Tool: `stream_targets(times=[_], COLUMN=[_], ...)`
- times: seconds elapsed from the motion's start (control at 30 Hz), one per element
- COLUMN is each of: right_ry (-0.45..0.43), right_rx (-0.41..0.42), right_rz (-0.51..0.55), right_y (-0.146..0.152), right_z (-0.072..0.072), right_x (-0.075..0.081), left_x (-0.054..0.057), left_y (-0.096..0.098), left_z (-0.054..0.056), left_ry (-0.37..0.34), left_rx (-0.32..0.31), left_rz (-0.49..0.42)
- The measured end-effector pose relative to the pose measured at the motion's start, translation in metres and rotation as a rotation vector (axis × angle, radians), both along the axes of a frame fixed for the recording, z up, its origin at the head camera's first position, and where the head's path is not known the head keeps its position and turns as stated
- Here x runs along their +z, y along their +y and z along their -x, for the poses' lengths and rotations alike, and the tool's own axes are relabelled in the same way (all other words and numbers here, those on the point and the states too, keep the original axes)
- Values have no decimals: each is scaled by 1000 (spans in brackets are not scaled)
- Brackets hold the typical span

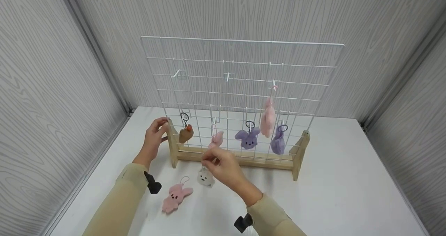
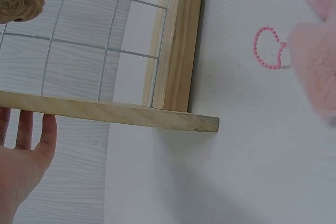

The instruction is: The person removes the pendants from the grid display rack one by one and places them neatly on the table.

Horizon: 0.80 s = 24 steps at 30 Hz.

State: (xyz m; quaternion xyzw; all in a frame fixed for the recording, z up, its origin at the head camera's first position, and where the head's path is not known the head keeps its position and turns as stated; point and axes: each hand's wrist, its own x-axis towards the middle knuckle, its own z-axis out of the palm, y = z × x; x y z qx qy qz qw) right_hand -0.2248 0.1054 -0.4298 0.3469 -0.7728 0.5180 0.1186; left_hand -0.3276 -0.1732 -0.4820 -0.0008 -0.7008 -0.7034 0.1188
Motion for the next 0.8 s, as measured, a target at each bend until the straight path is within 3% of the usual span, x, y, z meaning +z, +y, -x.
stream_targets(times=[0.23,0.47,0.8], right_ry=[-12,-98,-189], right_rx=[33,28,102], right_rz=[4,-25,-29], right_y=[-10,-16,-20], right_z=[-21,-29,-39], right_x=[6,-16,-51], left_x=[-1,0,0], left_y=[-1,-1,0], left_z=[0,0,0], left_ry=[-3,-19,-13], left_rx=[1,-2,-9], left_rz=[-3,-3,0])
